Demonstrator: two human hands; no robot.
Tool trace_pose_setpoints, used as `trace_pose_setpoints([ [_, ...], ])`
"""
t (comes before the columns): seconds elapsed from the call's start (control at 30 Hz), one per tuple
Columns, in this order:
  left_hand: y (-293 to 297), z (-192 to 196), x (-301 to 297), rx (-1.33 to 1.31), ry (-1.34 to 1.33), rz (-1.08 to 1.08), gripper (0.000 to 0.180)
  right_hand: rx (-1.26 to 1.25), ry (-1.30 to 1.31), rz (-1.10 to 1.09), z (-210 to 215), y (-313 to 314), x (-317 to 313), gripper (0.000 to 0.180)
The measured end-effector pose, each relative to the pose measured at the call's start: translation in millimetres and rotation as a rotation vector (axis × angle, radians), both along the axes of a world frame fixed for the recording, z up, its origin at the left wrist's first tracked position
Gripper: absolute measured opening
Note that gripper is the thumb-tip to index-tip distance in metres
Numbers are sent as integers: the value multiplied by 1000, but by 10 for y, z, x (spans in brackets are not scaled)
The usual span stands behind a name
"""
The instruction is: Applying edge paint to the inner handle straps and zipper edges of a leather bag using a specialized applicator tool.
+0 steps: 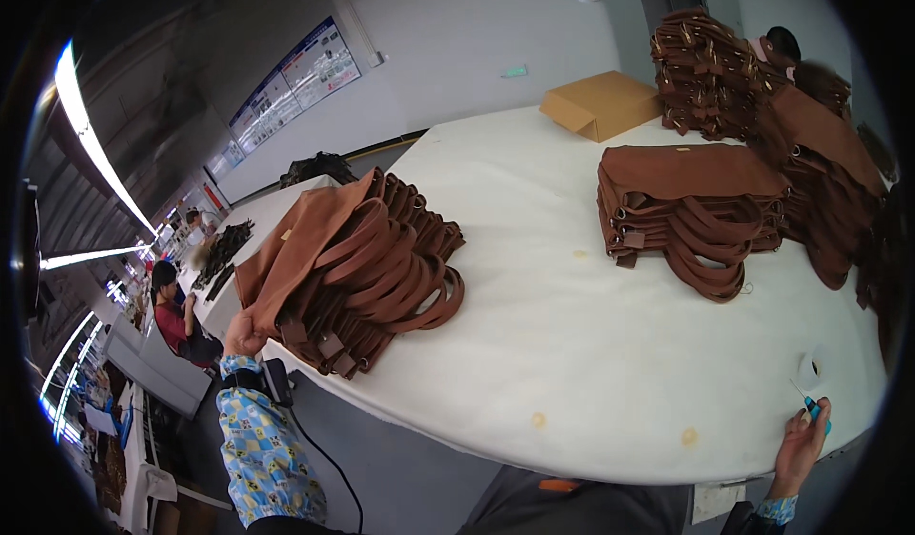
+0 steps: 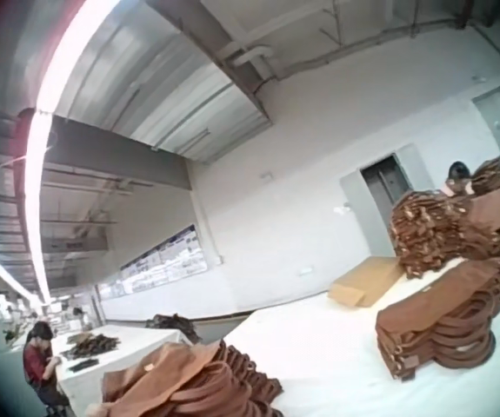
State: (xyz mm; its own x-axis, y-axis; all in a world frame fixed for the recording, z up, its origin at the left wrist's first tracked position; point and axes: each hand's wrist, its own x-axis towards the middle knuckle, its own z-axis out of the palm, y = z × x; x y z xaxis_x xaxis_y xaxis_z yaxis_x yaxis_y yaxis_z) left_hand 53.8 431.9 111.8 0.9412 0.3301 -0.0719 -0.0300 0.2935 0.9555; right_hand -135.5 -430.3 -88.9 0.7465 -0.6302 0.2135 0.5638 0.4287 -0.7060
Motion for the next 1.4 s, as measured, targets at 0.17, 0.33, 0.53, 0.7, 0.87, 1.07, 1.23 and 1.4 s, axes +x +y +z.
trace_pose_setpoints([
  [0.17,97,280,32,1136,163,560,80,30,36,-78,51,83,54,24],
  [0.33,-223,815,43,1449,82,1006,87,82,71,-155,142,150,29,22],
  [0.53,-626,1302,567,1468,-45,182,57,-30,34,-78,144,146,81,21],
  [0.7,-1649,1116,1385,1379,-23,-337,56,-43,81,-170,206,224,52,20],
  [0.87,-1967,950,1637,1388,354,-481,45,-38,57,-210,170,241,45,20],
  [1.07,-1820,745,1718,1207,134,-836,65,-83,72,-155,233,259,67,18],
  [1.23,-2212,824,1530,1375,-10,-917,39,-43,89,-206,267,319,67,17],
  [1.4,-2297,743,1441,1517,-178,-1087,34,-114,90,-181,339,359,76,16],
])
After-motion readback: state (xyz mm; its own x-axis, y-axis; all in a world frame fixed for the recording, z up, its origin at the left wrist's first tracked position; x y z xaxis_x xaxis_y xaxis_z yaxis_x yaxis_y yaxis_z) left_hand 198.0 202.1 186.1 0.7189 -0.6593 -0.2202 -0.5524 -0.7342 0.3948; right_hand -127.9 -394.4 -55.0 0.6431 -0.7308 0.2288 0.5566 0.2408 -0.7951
